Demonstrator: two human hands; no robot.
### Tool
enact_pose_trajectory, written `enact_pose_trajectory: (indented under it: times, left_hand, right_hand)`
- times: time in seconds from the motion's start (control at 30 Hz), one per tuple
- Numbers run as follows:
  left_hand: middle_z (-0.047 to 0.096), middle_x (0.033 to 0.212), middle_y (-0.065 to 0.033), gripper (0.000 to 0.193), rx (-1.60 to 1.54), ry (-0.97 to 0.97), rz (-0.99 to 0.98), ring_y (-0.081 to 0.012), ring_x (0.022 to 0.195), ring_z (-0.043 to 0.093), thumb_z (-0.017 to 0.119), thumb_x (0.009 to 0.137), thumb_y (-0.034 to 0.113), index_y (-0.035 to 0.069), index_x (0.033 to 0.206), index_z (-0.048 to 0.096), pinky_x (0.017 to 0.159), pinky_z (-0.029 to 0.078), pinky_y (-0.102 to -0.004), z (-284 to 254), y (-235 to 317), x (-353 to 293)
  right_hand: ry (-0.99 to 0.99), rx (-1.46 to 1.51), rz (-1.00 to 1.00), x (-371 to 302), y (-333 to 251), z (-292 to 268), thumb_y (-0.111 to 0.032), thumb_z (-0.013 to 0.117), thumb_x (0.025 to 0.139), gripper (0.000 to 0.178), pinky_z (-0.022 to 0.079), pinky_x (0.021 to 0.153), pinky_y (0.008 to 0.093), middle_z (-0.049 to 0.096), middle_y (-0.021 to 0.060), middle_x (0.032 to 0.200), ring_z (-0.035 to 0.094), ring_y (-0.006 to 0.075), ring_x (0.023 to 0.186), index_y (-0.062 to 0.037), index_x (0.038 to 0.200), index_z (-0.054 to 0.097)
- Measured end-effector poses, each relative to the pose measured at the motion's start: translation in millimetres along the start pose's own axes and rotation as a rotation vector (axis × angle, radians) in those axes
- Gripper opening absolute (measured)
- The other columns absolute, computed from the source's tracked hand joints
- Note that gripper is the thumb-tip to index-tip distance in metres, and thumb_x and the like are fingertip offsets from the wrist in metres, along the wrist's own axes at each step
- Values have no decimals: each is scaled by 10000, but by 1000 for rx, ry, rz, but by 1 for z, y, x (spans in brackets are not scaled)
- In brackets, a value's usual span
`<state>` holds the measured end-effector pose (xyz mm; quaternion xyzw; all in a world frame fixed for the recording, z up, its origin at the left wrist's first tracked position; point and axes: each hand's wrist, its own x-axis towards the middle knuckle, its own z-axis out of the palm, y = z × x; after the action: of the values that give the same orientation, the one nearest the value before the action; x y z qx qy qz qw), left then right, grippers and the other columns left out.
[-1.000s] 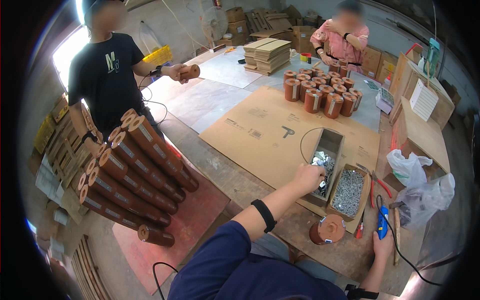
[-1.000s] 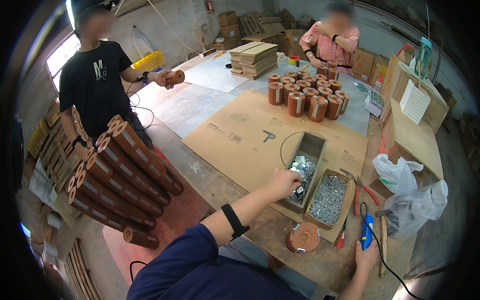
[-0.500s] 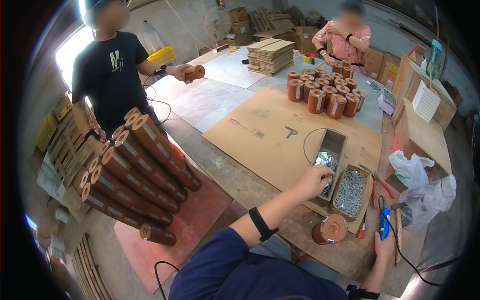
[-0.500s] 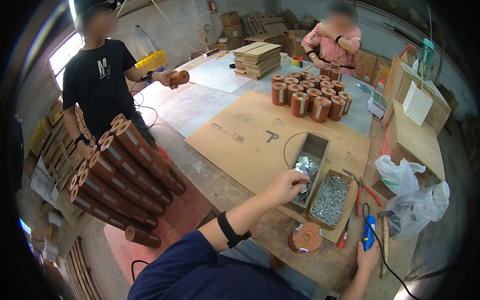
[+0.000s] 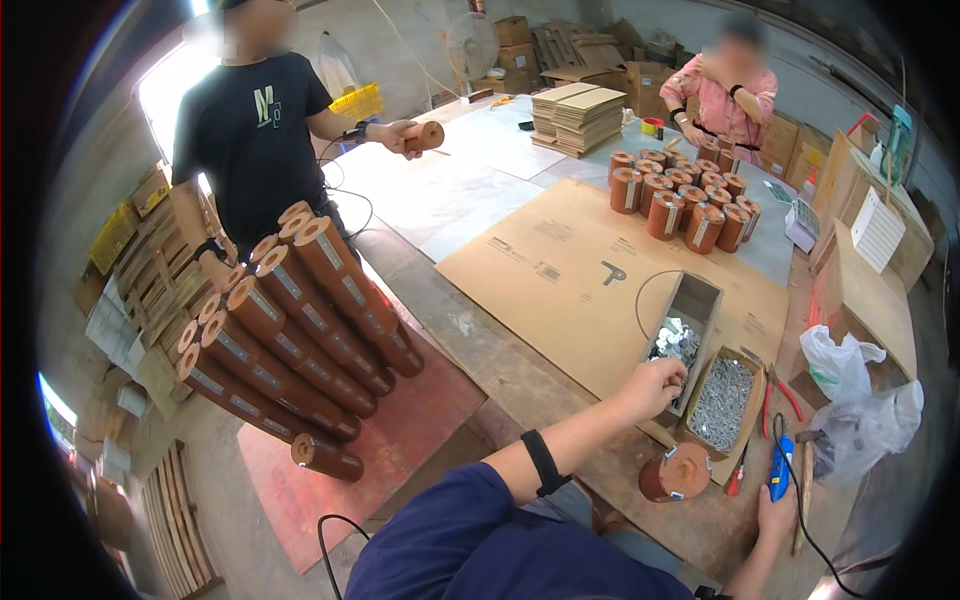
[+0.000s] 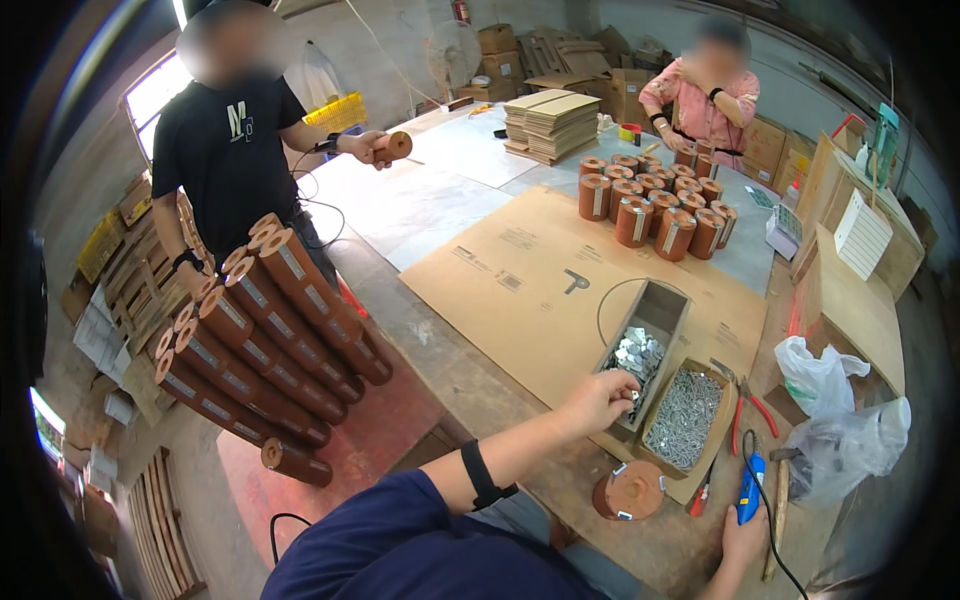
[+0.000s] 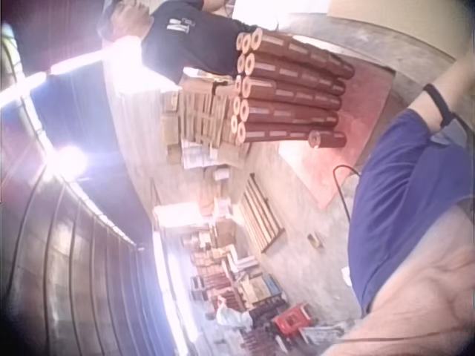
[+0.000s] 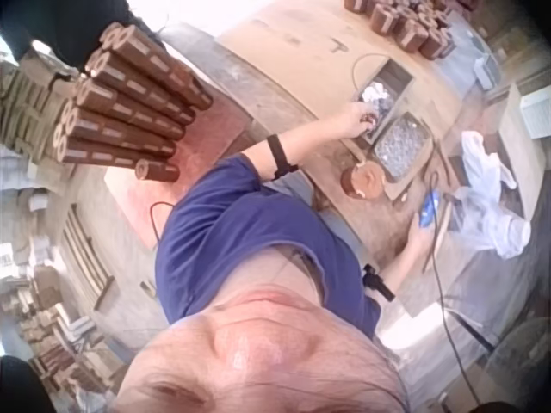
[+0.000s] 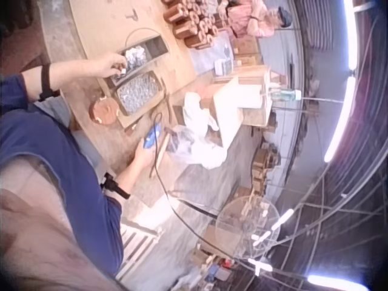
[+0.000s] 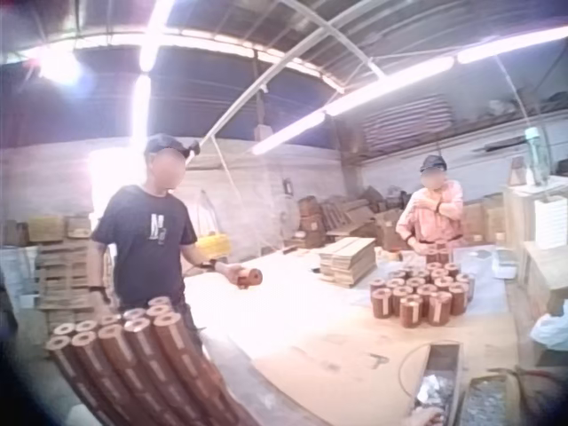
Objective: Attaching metal brackets and components to cylindrical tubes using an electric screwdriver, hammer, and manual screwdriver.
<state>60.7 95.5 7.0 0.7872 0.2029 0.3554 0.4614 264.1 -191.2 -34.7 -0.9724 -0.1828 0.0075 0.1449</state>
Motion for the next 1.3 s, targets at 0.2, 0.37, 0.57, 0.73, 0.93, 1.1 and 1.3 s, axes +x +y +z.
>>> enact_pose_trajectory:
  times: [0.2, 0.37, 0.57, 0.73, 0.93, 1.1, 1.3]
  left_hand:
    - [565, 757, -83, 146, 170, 33, 297, -259, 735, 549, 636, 674, 12, 44, 815, 616, 650, 454, -325, 9, -19, 0]
    - [554, 742, -88, 135, 140, -7, 247, -257, 734, 551, 632, 676, 12, 48, 806, 619, 642, 452, -325, 14, -27, -1]
    - [559, 741, -90, 91, 125, 57, 256, -262, 718, 555, 624, 686, 12, 33, 772, 601, 636, 455, -329, 12, -27, 0]
    - [576, 749, -94, 113, 90, 43, 176, -249, 700, 568, 629, 691, 18, 29, 800, 603, 630, 462, -316, 9, -24, 0]
    - [578, 752, -83, 179, -29, -34, -58, -190, 701, 578, 616, 716, -5, 32, 891, 616, 640, 459, -279, 4, -19, 4]
    - [565, 793, -85, 188, -39, -49, -56, -199, 723, 575, 593, 726, -29, 21, 905, 617, 660, 460, -278, 5, -25, 4]
    - [549, 781, -77, 163, -113, -23, -58, -199, 720, 561, 583, 735, -20, 30, 884, 628, 656, 454, -273, 4, -24, 5]
  right_hand:
    - [12, 7, -11, 0, 1, 2, -329, 633, 702, 614, 407, 819, 433, 501, 244, 1071, 496, 390, 980, -1, 1176, 423]
    - [9, 5, -6, 3, 1, 1, -303, 642, 698, 601, 401, 832, 434, 526, 247, 1043, 503, 393, 969, 9, 1168, 435]
    - [-23, 22, 7, -5, -13, -12, -289, 643, 700, 596, 401, 835, 434, 523, 251, 1046, 505, 392, 968, 9, 1171, 434]
    - [-52, -6, 26, -4, -15, -13, -298, 646, 697, 624, 402, 847, 424, 511, 252, 1077, 500, 387, 992, 17, 1187, 424]
    - [22, 3, -25, 0, 1, -1, -308, 644, 696, 630, 405, 848, 420, 511, 249, 1086, 500, 377, 1000, 18, 1190, 428]
    - [51, -7, -40, 5, 11, 9, -305, 648, 691, 619, 409, 838, 423, 519, 245, 1073, 509, 379, 982, 15, 1177, 436]
    - [-15, 11, -56, 5, 4, 1, -296, 647, 695, 603, 410, 823, 425, 522, 250, 1061, 513, 381, 969, 15, 1168, 439]
